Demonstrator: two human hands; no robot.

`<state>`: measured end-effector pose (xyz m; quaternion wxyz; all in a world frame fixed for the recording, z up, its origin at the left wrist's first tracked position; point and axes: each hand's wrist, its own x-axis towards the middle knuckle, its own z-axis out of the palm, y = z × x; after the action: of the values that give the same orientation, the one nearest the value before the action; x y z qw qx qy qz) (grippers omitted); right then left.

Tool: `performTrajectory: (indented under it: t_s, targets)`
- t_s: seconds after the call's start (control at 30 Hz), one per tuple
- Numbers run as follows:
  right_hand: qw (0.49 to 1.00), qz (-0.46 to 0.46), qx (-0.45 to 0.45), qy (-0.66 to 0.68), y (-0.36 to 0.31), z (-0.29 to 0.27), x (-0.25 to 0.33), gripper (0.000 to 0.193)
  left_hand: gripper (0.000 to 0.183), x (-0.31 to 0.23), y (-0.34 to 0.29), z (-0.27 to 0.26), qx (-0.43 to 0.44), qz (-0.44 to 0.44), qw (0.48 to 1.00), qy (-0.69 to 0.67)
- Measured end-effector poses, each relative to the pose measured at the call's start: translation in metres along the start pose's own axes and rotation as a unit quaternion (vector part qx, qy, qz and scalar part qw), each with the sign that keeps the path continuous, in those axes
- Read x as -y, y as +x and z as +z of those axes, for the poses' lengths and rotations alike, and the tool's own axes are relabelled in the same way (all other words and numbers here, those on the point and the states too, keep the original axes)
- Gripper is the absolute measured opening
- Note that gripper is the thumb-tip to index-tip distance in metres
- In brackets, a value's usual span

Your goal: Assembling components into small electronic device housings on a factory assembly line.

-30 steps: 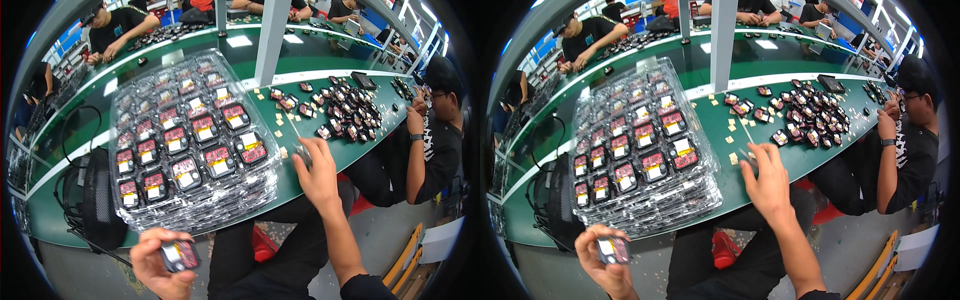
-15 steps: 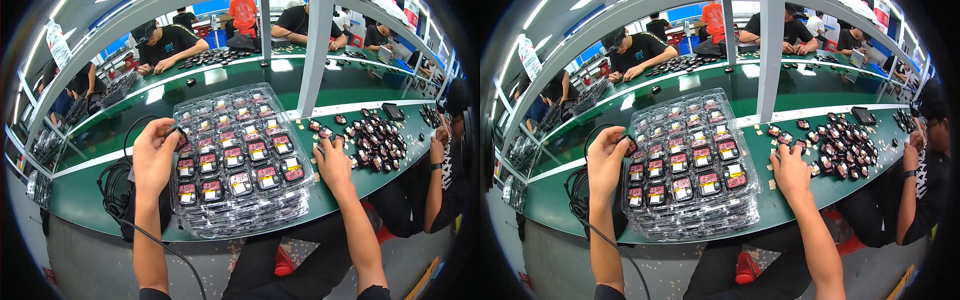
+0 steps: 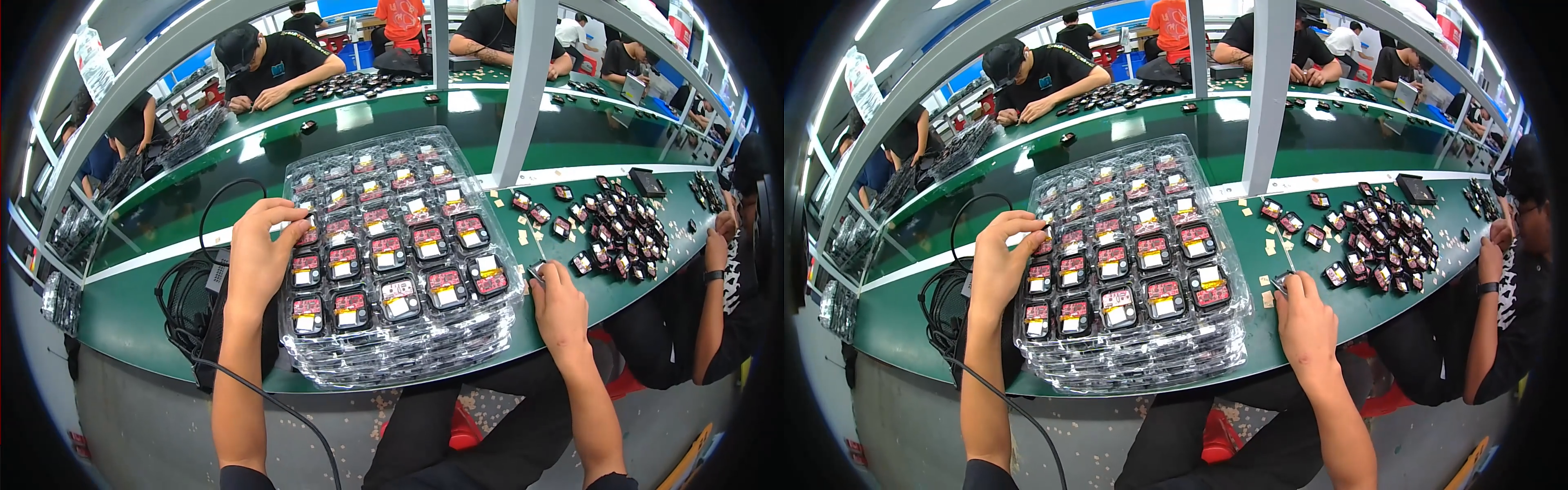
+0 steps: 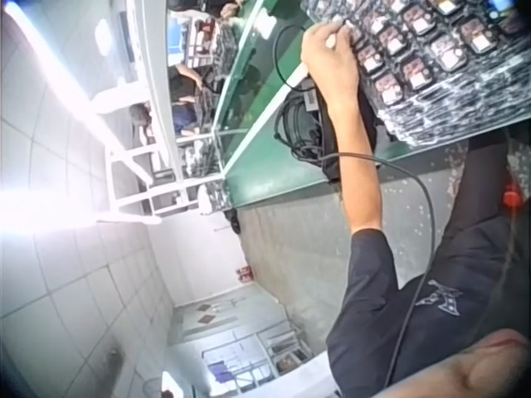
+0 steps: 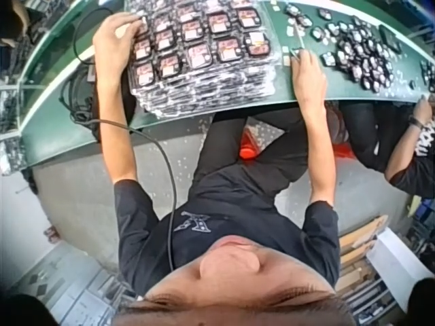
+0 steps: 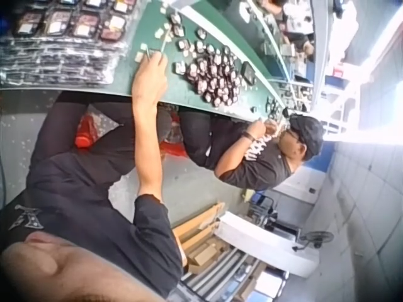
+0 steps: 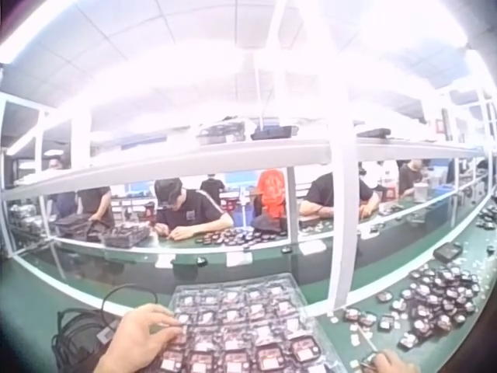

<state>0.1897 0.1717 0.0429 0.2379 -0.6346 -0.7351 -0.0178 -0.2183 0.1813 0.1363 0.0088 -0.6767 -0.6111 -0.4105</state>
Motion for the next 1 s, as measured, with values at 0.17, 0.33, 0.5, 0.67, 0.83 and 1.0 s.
performTrajectory:
  t_s: [0.17,0.33,0.5,0.67,0.83,1.0]
  targets:
    - [0.999,-0.010,-0.019,0.027,-0.001,0.000,0.000,0.021,0.017,0.001,0.000,-0.005,0.056,-0.045,0.996,-0.044]
    - [0.999,0.000,-0.020,0.032,-0.003,-0.001,0.003,0.019,0.018,0.005,-0.003,-0.008,0.065,-0.062,0.994,-0.062]
    - [0.986,0.034,-0.073,0.145,-0.013,-0.007,-0.011,0.029,0.024,-0.017,-0.006,-0.003,-0.026,0.007,1.000,-0.003]
    - [0.923,-0.043,-0.151,0.352,-0.048,-0.027,0.012,0.038,0.019,-0.063,-0.062,-0.027,-0.168,0.164,0.972,0.025]
    - [0.873,-0.152,-0.055,0.460,-0.082,-0.059,0.041,0.064,0.048,-0.100,-0.138,0.005,0.047,0.286,0.928,-0.234]
    - [0.824,-0.228,0.107,0.507,-0.090,-0.070,0.071,0.073,0.080,-0.160,-0.199,0.043,0.132,-0.233,0.707,-0.654]
